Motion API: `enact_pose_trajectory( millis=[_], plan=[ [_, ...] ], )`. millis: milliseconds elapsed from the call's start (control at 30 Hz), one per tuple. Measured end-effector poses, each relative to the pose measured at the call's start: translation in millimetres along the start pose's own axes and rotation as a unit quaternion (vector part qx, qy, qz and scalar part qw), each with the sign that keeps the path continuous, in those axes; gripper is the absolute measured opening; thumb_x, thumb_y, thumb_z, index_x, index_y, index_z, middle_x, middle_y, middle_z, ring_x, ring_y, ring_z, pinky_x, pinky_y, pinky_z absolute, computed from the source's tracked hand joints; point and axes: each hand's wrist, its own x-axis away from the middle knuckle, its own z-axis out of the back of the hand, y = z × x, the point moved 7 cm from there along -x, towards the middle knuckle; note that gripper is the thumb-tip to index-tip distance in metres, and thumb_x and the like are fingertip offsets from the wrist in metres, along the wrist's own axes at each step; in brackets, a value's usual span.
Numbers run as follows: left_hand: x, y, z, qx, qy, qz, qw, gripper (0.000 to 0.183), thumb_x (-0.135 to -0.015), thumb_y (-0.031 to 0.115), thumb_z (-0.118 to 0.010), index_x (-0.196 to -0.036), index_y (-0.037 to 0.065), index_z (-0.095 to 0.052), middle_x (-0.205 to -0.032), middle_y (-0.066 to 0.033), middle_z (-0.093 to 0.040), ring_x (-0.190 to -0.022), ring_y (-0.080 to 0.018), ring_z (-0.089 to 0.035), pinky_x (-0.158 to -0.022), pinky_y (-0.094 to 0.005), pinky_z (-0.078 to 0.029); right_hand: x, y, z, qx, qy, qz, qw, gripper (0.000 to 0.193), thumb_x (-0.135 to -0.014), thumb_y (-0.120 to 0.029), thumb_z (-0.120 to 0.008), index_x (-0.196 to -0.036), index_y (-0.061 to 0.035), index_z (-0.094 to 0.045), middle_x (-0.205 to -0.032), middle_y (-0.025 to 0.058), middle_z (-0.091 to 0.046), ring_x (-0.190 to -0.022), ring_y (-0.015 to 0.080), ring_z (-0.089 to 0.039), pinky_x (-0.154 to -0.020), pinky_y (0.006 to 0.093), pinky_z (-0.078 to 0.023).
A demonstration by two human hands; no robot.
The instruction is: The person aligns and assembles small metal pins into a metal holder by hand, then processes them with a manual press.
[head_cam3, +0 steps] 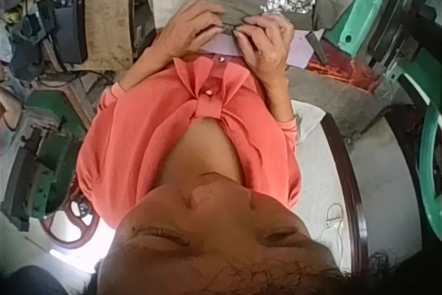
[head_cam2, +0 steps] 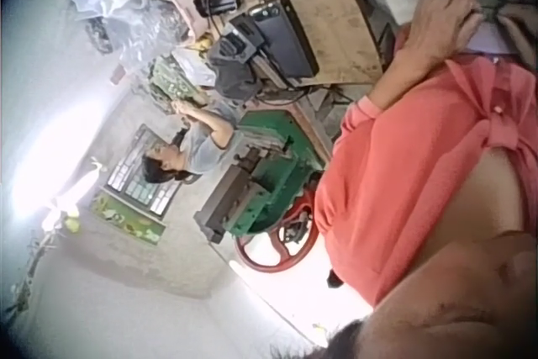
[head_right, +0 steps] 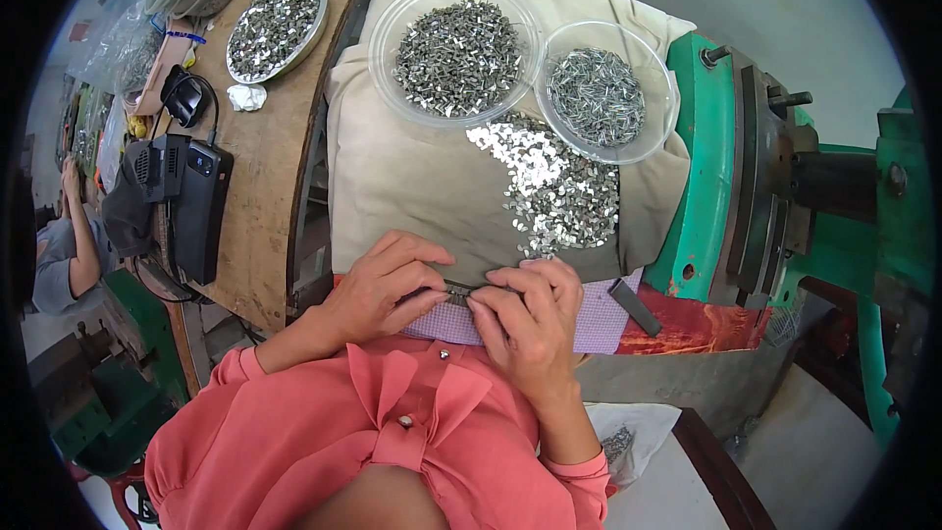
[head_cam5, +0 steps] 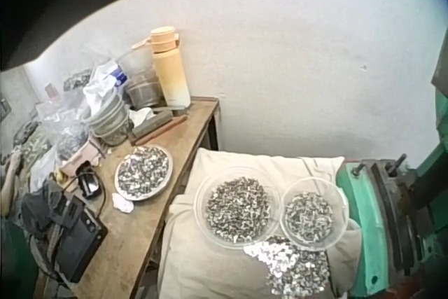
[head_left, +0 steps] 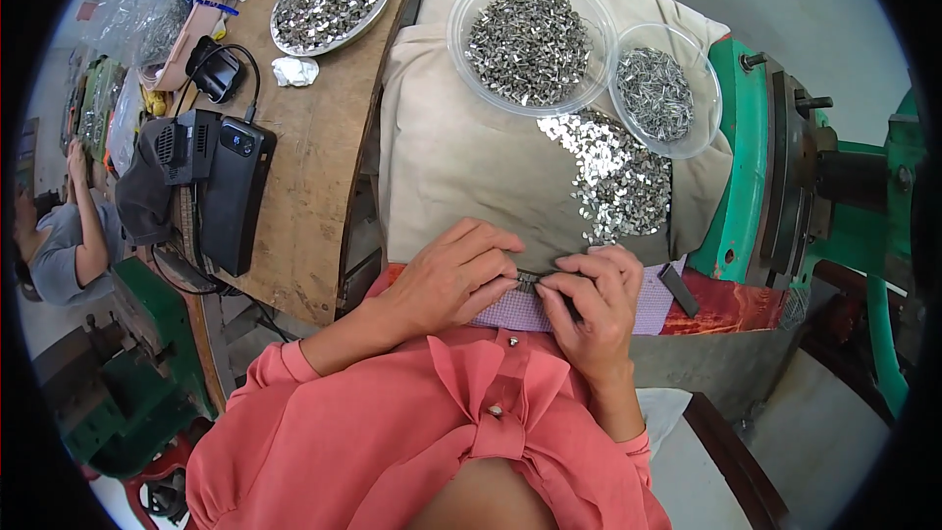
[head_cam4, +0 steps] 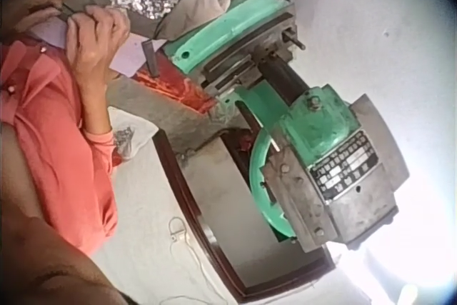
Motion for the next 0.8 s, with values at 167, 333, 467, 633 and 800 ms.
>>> enact_pose_trajectory(
  millis=[167, 333, 467, 633, 800],
  plan=[
    [0.6, -0.3, -1.2, -0.005, -0.001, 0.003, 1.000, 0.015, -0.080, 0.009, -0.075, -0.089, 0.005, -0.064, -0.114, -0.0105, -0.064, -0.100, -0.0310, -0.060, -0.085, -0.0393, -0.049, -2.3, 0.1, 2.1, -0.001, 0.002, -0.015, 1.000, 0.021, -0.066, -0.007, -0.082, -0.085, -0.0087, -0.073, -0.098, 0.0036, -0.065, -0.099, 0.0283, -0.055, -0.091, 0.0433, -0.044],
    [0.4, 2.2, 0.2, -0.008, 0.005, -0.008, 1.000, 0.019, -0.077, 0.010, -0.078, -0.090, 0.005, -0.063, -0.114, -0.0107, -0.064, -0.101, -0.0315, -0.060, -0.085, -0.0393, -0.049, -15.8, 15.7, 18.0, 0.071, 0.063, -0.041, 0.995, 0.019, -0.069, -0.006, -0.081, -0.087, -0.0082, -0.073, -0.096, 0.0036, -0.064, -0.098, 0.0279, -0.055, -0.087, 0.0407, -0.043],
    [-0.2, 1.9, 0.5, 0.001, 0.004, 0.002, 1.000, 0.023, -0.076, 0.010, -0.079, -0.091, 0.005, -0.063, -0.114, -0.0110, -0.064, -0.100, -0.0315, -0.060, -0.085, -0.0392, -0.049, -27.4, 23.0, 18.6, 0.115, 0.077, -0.053, 0.989, 0.021, -0.071, -0.008, -0.081, -0.091, -0.0088, -0.073, -0.097, 0.0026, -0.064, -0.100, 0.0272, -0.054, -0.088, 0.0404, -0.041],
    [-1.8, 2.6, 7.2, 0.018, 0.032, 0.025, 0.999, 0.025, -0.076, 0.007, -0.079, -0.096, 0.003, -0.064, -0.112, -0.0125, -0.064, -0.100, -0.0311, -0.061, -0.083, -0.0377, -0.050, -38.6, 20.7, 16.2, 0.168, 0.056, -0.062, 0.982, 0.018, -0.072, -0.011, -0.080, -0.088, -0.0104, -0.073, -0.096, 0.0011, -0.063, -0.101, 0.0274, -0.055, -0.092, 0.0442, -0.040],
    [-11.4, 7.0, 16.3, 0.007, 0.068, 0.035, 0.997, 0.022, -0.078, 0.000, -0.075, -0.097, 0.001, -0.064, -0.109, -0.0131, -0.064, -0.094, -0.0295, -0.063, -0.078, -0.0351, -0.052, -40.8, 22.0, 14.9, 0.174, 0.060, -0.038, 0.982, 0.014, -0.073, -0.011, -0.080, -0.085, -0.0107, -0.073, -0.095, 0.0000, -0.064, -0.103, 0.0270, -0.055, -0.096, 0.0449, -0.038]
  ],
)
